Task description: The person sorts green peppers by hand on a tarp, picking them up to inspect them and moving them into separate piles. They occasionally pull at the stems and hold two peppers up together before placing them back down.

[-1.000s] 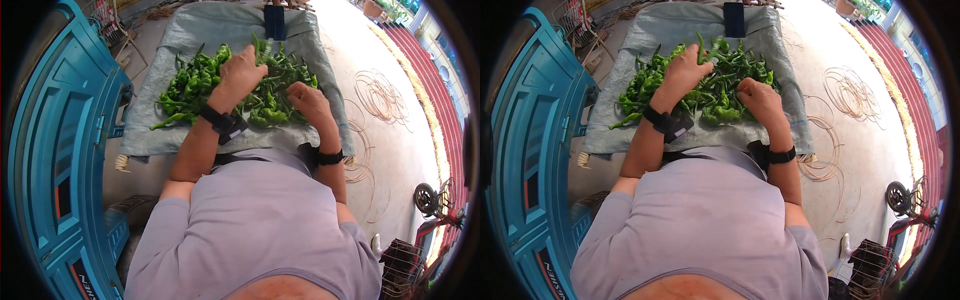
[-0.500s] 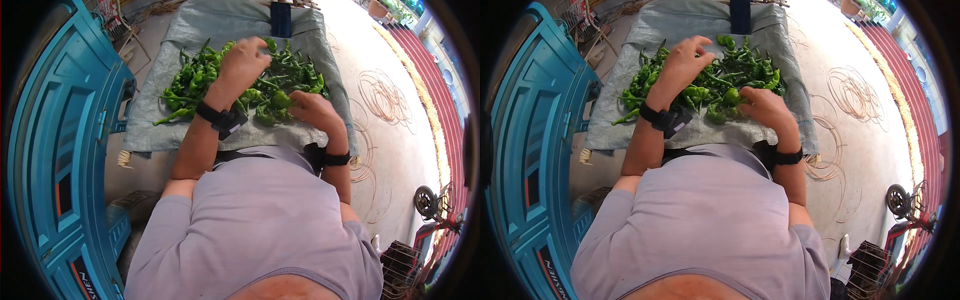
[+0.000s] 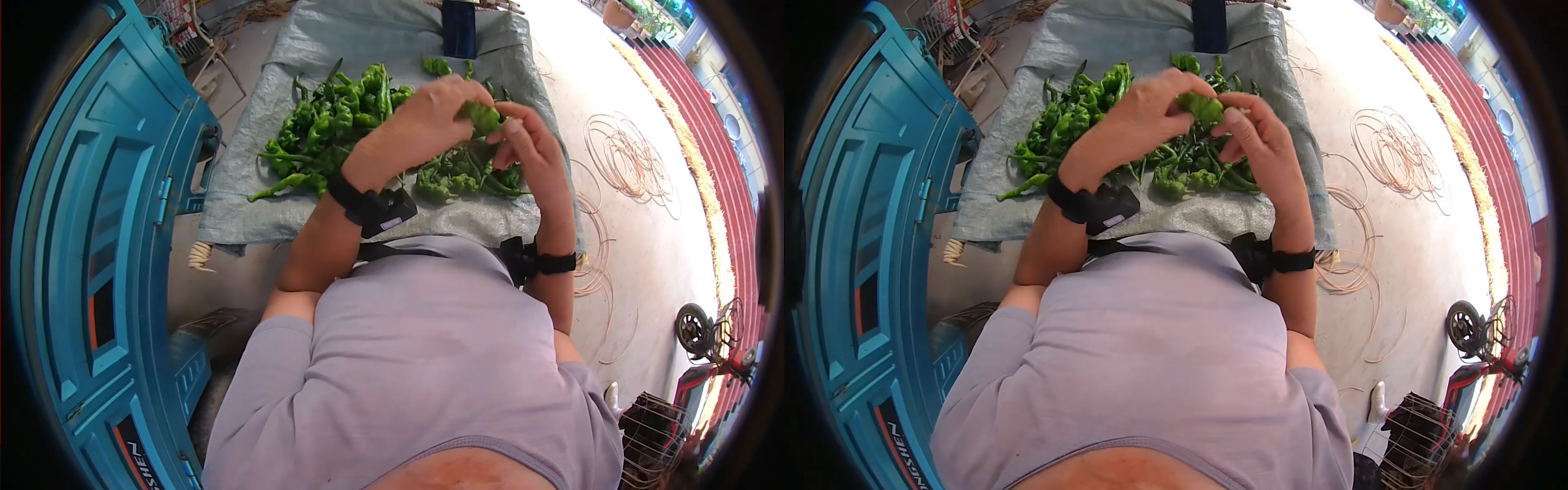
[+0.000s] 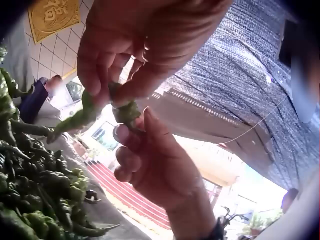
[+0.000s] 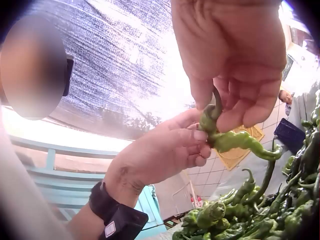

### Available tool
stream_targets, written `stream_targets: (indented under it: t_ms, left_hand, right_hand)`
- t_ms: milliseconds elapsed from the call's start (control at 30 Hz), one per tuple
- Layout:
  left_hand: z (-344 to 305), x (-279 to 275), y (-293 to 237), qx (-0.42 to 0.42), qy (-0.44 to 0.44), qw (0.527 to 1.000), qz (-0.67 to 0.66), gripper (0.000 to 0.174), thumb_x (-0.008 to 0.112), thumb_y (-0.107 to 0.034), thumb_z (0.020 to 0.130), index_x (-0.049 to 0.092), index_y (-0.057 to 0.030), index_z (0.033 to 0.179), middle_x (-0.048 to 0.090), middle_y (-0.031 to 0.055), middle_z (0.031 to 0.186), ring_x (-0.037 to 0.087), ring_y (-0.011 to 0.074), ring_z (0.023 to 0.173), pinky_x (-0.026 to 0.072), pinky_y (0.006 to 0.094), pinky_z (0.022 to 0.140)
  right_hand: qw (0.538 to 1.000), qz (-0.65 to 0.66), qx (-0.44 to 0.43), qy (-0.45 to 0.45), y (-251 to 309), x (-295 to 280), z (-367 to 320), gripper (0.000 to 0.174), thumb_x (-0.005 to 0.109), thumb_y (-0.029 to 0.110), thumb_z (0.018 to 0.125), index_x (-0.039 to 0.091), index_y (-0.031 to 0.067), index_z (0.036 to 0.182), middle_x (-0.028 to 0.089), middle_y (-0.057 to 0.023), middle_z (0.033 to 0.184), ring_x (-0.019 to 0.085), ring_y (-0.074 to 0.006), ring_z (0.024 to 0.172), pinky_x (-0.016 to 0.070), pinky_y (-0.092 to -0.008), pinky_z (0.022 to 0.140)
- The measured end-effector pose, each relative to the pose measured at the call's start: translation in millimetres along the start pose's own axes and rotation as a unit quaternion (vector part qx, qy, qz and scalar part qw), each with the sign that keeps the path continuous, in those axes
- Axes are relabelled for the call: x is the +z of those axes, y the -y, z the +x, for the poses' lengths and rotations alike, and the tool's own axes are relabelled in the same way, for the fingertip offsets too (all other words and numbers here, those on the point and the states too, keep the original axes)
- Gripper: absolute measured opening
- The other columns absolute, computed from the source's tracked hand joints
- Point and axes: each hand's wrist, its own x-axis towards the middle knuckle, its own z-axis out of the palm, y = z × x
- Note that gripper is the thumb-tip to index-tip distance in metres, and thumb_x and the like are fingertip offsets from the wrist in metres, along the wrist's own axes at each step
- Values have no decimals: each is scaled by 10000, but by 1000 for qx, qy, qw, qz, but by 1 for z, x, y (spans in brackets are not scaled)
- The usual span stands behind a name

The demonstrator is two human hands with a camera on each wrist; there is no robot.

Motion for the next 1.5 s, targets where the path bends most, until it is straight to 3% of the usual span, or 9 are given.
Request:
stream_targets:
  t_ms: [100, 233, 300, 500, 667, 833, 1100, 1333, 1500]
  left_hand:
    - [0, -17, -7, 12, -57, 997, 56, 327, 565, 73, 774, 638, -60, 1063, 627, 112, 1025, 648, 257, 860, 512, 329, 754]
    - [0, -29, 4, 8, -113, 982, 153, 345, 549, 71, 777, 627, -67, 1083, 616, 117, 1081, 646, 284, 886, 512, 355, 772]
    - [-8, -29, 12, -25, -87, 968, 234, 344, 577, 16, 788, 626, -82, 1114, 596, 124, 1151, 635, 304, 955, 512, 379, 821]
    - [-23, -24, 17, -169, 110, 933, 298, 345, 630, -143, 827, 629, -101, 1169, 556, 140, 1265, 576, 328, 1123, 488, 417, 934]
    - [-19, -21, 16, -138, 128, 958, 216, 360, 657, -195, 853, 630, -96, 1199, 621, 135, 1168, 624, 280, 1052, 509, 375, 874]
    - [-7, -12, -12, -126, 143, 980, -50, 395, 695, -206, 839, 624, -67, 1202, 658, 137, 1072, 665, 236, 900, 516, 342, 779]
    - [-5, 9, 0, -31, 2, 990, 137, 343, 627, -35, 815, 616, -94, 1153, 658, 124, 1055, 641, 310, 953, 521, 397, 822]
    - [-15, -9, 24, -122, -22, 922, 367, 427, 592, -42, 843, 605, -144, 1258, 425, 132, 1436, 540, 388, 1135, 481, 482, 946]
    - [-15, -7, 23, -123, 0, 939, 321, 389, 618, -115, 842, 626, -131, 1231, 486, 149, 1380, 531, 390, 1150, 468, 486, 958]
  right_hand:
    - [999, 38, 15, -30, 8, 1, -1, 342, 524, 320, 1016, 603, 43, 1201, 656, -28, 886, 609, -75, 671, 495, -209, 623]
    - [975, -204, 45, 81, -11, 14, 1, 281, 597, 290, 946, 635, 87, 1137, 673, -57, 894, 639, -185, 709, 509, -297, 646]
    - [886, -421, -13, 193, -25, 22, -2, 260, 650, 290, 889, 655, 104, 1071, 679, -85, 902, 645, -257, 732, 511, -339, 663]
    - [814, -515, 18, 267, -40, 30, -2, 233, 679, 269, 826, 656, 71, 948, 660, -129, 829, 626, -318, 759, 505, -375, 685]
    - [933, -293, 102, 183, -9, 1, -3, 286, 627, 314, 907, 647, 29, 920, 635, -87, 749, 616, -196, 648, 497, -320, 597]
    - [959, -264, 104, 26, 11, -5, 0, 374, 572, 364, 968, 644, 9, 875, 584, -44, 650, 553, -102, 536, 462, -259, 526]
    - [995, -53, 78, -18, 5, -1, 2, 373, 562, 374, 985, 659, 18, 925, 591, -23, 665, 560, -82, 544, 454, -242, 520]
    - [879, -462, 113, 43, -19, -19, -6, 178, 656, 226, 858, 672, 187, 1031, 660, -52, 787, 658, -205, 735, 509, -346, 667]
    - [816, -553, 118, 121, -44, -11, -5, 295, 678, 174, 808, 650, 232, 1095, 664, -96, 832, 652, -282, 835, 500, -407, 733]
